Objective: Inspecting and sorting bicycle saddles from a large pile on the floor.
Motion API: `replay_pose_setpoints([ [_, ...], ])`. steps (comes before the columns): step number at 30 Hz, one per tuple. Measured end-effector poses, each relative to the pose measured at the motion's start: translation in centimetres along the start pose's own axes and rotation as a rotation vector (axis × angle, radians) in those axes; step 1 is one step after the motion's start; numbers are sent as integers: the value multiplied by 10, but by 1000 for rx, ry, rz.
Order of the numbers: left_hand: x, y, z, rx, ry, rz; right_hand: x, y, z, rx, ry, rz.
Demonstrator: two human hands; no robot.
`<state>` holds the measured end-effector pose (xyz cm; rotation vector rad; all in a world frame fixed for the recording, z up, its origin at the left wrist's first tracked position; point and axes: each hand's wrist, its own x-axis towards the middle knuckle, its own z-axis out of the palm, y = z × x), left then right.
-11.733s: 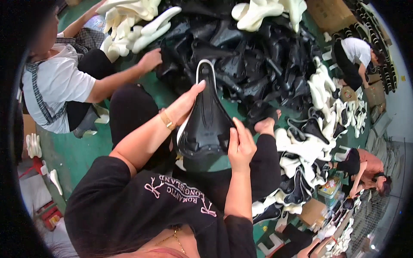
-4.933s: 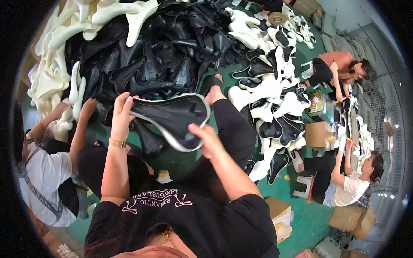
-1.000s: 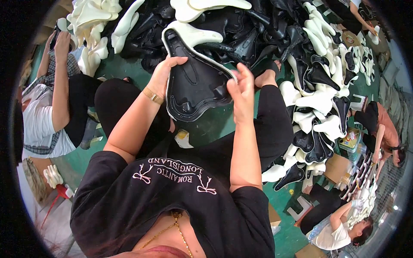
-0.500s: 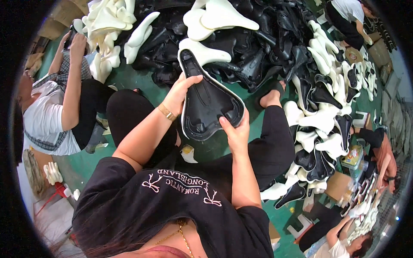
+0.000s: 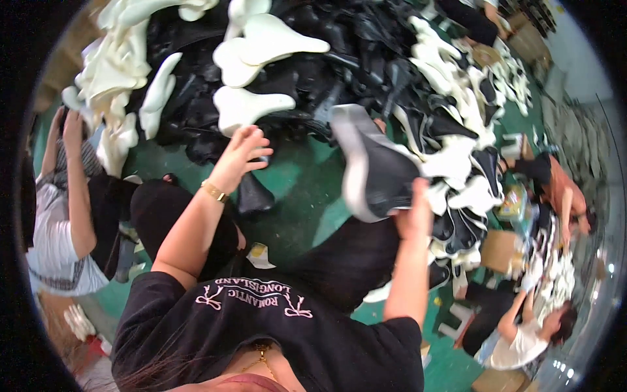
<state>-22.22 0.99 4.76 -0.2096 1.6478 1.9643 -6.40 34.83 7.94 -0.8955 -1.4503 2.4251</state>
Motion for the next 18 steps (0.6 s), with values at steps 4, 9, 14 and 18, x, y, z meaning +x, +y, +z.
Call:
replay_pose_setpoints([
  [4, 14, -6, -9, 6, -31, -39, 71, -45, -95, 484, 174, -163],
  [9, 18, -15, -18, 33, -7, -82, 170, -1, 9, 137, -76, 124],
  [14, 24, -13, -17, -53, -6, -74, 241, 88, 176, 55, -271, 329],
  [18, 30, -9, -17, -99, 29, -44, 273, 124, 295, -147, -274, 195],
])
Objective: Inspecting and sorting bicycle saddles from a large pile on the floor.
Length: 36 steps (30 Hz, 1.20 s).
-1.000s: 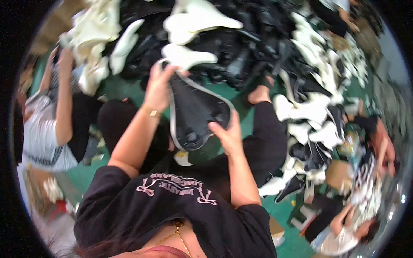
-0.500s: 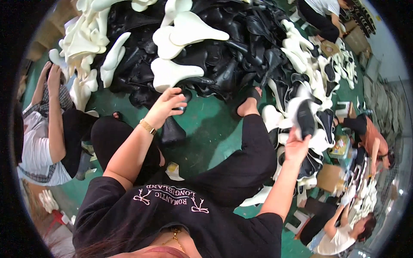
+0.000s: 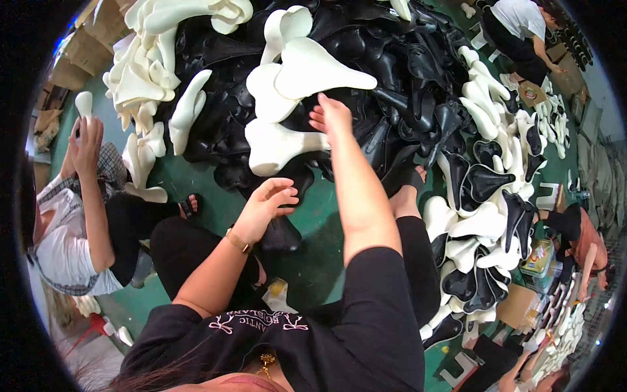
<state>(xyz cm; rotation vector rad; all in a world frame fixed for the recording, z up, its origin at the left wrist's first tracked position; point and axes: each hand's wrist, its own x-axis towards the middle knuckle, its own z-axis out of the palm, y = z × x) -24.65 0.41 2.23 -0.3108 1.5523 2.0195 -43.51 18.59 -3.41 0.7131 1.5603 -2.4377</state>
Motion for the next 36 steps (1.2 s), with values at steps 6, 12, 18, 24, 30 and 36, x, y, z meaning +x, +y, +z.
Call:
replay_pose_setpoints([
  [6, 13, 1, -21, -197, 151, 114, 34, 20, 37, -67, 153, -85],
  [12, 26, 27, -28, -282, 317, 239, -36, 92, -53, -118, -142, -248],
  [18, 21, 5, -21, -75, 67, 103, -119, 84, -53, -1029, -622, -699],
  [24, 25, 2, -9, -285, 154, 207, -12, 92, -199, -1146, 783, -563],
  [30, 17, 4, -18, -162, 140, 82, -17, 103, -177, -1136, 473, -202],
  [36, 8, 15, -7, -370, 66, 184, -82, 43, -204, -995, 577, -432],
])
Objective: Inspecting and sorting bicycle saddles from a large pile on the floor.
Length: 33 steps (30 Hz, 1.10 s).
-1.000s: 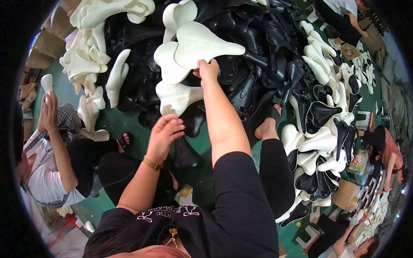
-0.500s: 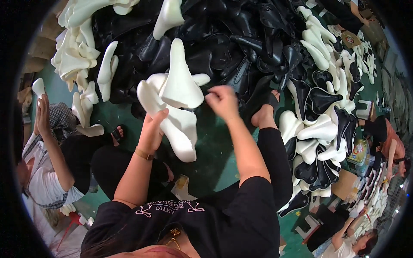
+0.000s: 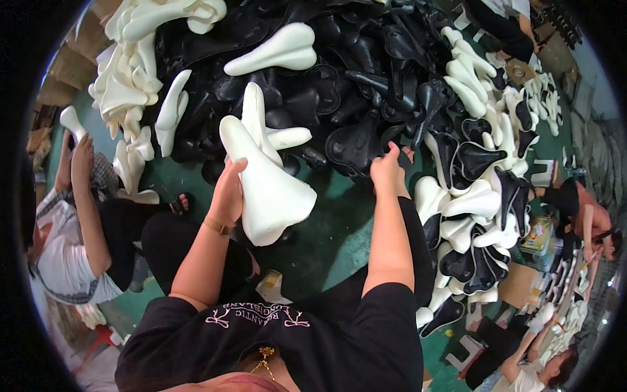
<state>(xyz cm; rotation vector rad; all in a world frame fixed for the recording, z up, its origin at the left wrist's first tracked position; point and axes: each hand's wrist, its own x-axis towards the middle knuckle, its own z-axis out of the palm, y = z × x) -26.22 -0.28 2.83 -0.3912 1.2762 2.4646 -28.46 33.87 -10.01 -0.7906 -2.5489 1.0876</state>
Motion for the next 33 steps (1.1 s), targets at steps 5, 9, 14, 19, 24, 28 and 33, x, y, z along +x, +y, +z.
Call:
replay_pose_setpoints([
  [5, -9, 7, -14, -36, 16, -123, -35, -40, -90, 402, 29, -24],
  [9, -33, 14, 1, -50, 49, -205, -108, -109, -137, 738, -68, -77],
  [14, -57, 24, 11, -94, -70, -251, -192, -155, -130, 315, -7, -687],
  [19, -63, 19, 10, -192, -237, -193, -222, -178, -117, 284, -24, -756],
  [24, -72, 18, 14, -209, -245, -216, -224, -184, -113, 262, -2, -802],
  [28, -75, 15, 13, -216, -288, -173, -227, -184, -113, 238, -2, -785],
  [33, -79, 14, 14, -182, -299, -203, -229, -183, -110, 159, -3, -802],
])
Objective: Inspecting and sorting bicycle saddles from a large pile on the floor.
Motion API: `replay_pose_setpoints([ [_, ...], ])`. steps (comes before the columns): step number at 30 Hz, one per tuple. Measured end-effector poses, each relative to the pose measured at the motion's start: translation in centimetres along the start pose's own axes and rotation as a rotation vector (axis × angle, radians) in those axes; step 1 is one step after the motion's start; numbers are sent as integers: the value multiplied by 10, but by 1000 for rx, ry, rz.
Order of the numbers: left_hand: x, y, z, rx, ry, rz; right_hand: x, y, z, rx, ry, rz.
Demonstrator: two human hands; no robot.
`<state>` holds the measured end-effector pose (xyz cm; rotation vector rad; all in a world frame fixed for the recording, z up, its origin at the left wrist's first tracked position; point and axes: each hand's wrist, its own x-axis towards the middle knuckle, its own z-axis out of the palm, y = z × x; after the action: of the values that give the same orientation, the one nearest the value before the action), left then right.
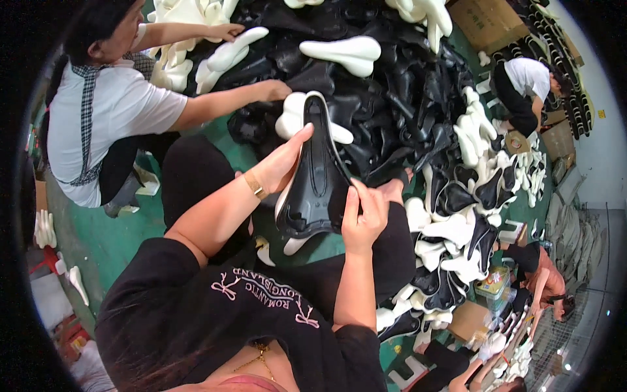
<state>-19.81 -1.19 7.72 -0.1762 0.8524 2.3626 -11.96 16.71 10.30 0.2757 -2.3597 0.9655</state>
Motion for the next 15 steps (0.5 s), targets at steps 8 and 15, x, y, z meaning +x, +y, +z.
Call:
replay_pose_setpoints([
  [8, 5, -5, -7, 170, -72, 126, 1, 9, 7, -134, 73, -86],
  [15, -1, 1, -3, 110, -19, 42, -5, 12, 14, -162, 80, -18],
])
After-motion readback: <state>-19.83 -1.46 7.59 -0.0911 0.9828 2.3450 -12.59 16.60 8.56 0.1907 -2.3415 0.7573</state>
